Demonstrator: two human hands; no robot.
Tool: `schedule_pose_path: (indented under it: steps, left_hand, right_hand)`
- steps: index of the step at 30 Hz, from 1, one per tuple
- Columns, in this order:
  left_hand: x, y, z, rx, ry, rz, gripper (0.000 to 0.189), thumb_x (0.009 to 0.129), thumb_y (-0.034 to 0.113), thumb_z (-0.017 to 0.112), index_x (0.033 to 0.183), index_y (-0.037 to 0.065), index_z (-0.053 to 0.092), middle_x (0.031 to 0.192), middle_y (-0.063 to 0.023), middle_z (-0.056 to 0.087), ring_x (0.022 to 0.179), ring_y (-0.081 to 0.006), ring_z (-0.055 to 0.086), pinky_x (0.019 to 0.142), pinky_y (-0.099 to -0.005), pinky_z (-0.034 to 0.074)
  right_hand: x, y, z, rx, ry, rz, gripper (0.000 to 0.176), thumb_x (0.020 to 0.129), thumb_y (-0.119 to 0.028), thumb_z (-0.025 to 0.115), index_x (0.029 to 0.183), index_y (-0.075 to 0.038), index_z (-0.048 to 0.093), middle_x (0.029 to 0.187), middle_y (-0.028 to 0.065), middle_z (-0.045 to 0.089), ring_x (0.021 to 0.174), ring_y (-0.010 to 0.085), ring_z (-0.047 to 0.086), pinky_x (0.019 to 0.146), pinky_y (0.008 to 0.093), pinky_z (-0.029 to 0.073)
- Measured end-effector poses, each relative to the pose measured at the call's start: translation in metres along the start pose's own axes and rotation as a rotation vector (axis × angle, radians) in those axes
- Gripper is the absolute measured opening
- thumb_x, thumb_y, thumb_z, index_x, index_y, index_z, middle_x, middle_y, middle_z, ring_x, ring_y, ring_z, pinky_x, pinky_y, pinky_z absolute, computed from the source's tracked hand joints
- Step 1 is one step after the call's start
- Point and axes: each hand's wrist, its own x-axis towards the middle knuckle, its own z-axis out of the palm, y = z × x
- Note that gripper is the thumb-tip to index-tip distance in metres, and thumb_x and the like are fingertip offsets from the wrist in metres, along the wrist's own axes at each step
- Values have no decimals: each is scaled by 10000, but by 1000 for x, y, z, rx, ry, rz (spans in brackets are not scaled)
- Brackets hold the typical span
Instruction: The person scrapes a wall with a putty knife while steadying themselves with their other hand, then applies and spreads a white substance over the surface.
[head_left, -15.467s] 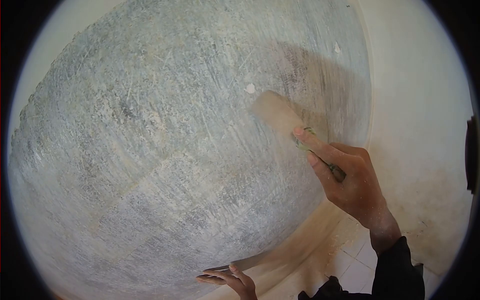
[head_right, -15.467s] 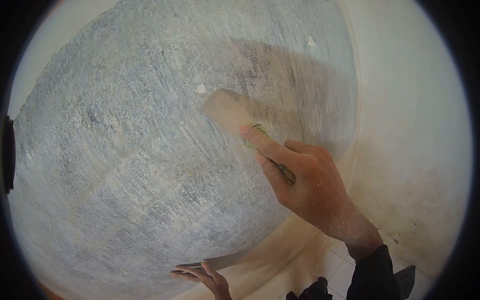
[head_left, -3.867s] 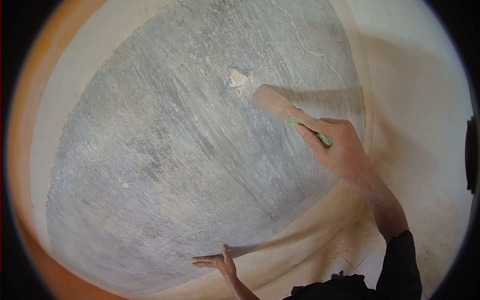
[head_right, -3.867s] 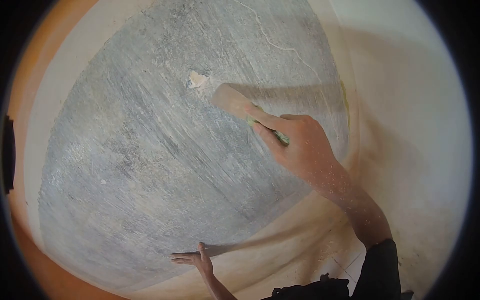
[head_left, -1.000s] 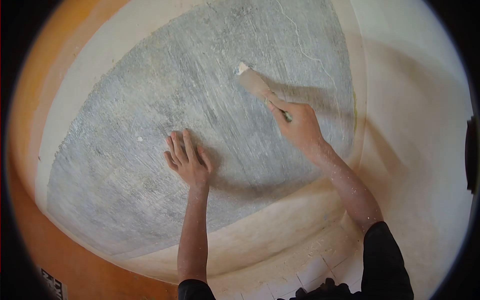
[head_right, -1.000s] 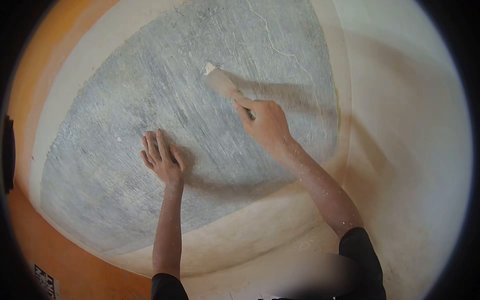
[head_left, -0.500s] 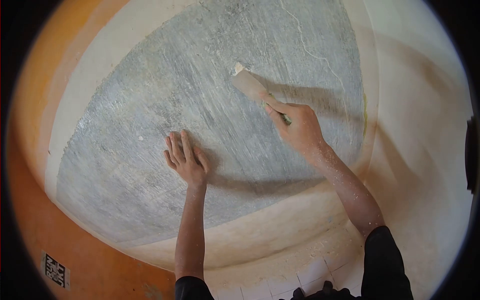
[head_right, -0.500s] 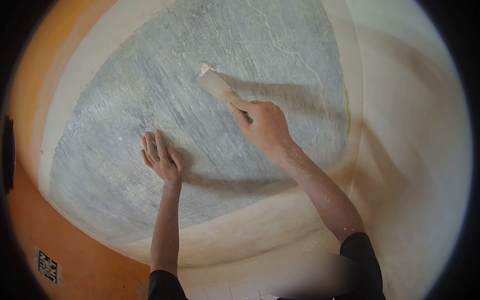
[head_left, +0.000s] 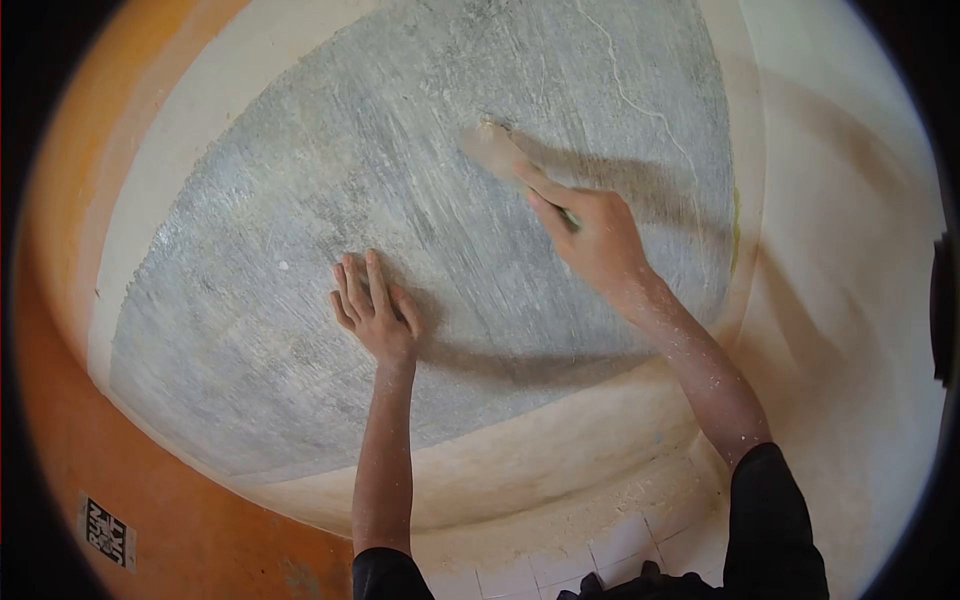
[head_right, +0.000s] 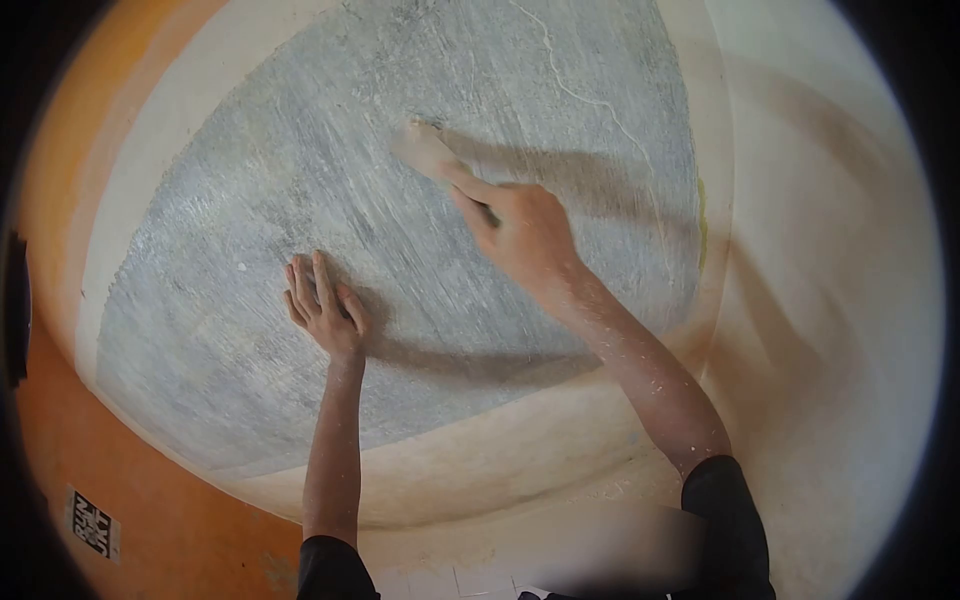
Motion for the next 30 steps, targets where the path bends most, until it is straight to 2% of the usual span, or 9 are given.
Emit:
schedule_pose_path:
  steps: [3, 7, 9, 12, 16, 19, 21, 27, 30]
  left_hand:
    - [-3, -1, 0, -18, -9, 15, 522, 937, 174, 456, 1449, 84, 505, 1532, -162, 407, 1474, -313, 298, 1195, -477, 130]
    - [-4, -4, 1, -30, 4, 15, 523, 935, 170, 451, 1449, 94, 511, 1535, -148, 411, 1474, -310, 301, 1192, -482, 144]
    - [-6, -5, 0, -30, -3, 17, 517, 934, 175, 456, 1440, 91, 520, 1528, -162, 414, 1473, -311, 300, 1196, -473, 136]
    - [-5, -3, 1, -42, -8, 6, 514, 934, 169, 452, 1437, 93, 524, 1529, -163, 413, 1473, -309, 300, 1197, -473, 136]
    - [-5, -4, 2, -41, 8, 18, 522, 930, 151, 446, 1445, 97, 516, 1535, -157, 408, 1472, -312, 300, 1193, -484, 143]
    - [-5, -3, 0, -63, -4, 11, 523, 930, 151, 451, 1447, 100, 514, 1533, -161, 408, 1471, -314, 301, 1190, -486, 145]
    - [-3, -3, -2, -59, -15, 11, 521, 932, 153, 454, 1446, 98, 514, 1533, -161, 408, 1471, -315, 300, 1189, -488, 144]
    - [-5, -3, 3, -53, 7, 29, 515, 939, 164, 460, 1446, 91, 513, 1534, -161, 408, 1473, -318, 294, 1185, -491, 144]
    - [-9, -5, 0, -48, 1, 29, 513, 939, 166, 460, 1443, 91, 517, 1534, -161, 409, 1472, -315, 296, 1185, -491, 144]
  right_hand:
    - [16, -30, -7, 14, -75, 97, 348, 988, -240, 606, 1327, -166, 640, 532, 101, 560, 430, 163, 497, 457, 348, 402]
    - [-17, -20, -8, 37, -86, 181, 343, 990, -235, 601, 1321, -153, 642, 532, 111, 559, 434, 176, 502, 460, 347, 402]
    - [-15, -25, -6, -2, -90, 234, 343, 992, -204, 612, 1333, -185, 640, 569, 76, 550, 505, 77, 401, 482, 290, 380]
    - [-19, -18, -11, -25, -46, 170, 345, 992, -209, 613, 1336, -187, 638, 572, 83, 551, 516, 72, 408, 489, 293, 386]
    - [-17, -19, -6, -18, -40, 200, 339, 991, -222, 616, 1328, -190, 645, 587, 94, 560, 538, 67, 424, 505, 292, 400]
    - [-22, -21, -7, 12, -86, 259, 338, 991, -202, 616, 1327, -174, 645, 624, 80, 606, 560, 54, 439, 516, 283, 410]
    - [-27, -13, -3, 34, -84, 227, 342, 992, -181, 614, 1332, -155, 640, 661, 53, 643, 571, 47, 441, 525, 275, 416]
    - [-23, -11, 2, 42, -9, 149, 337, 992, -188, 618, 1325, -141, 645, 657, 26, 641, 565, 44, 427, 517, 265, 408]
    - [-18, -15, 0, 47, -80, 244, 338, 993, -190, 617, 1327, -152, 645, 657, 40, 645, 558, 49, 440, 520, 273, 411]
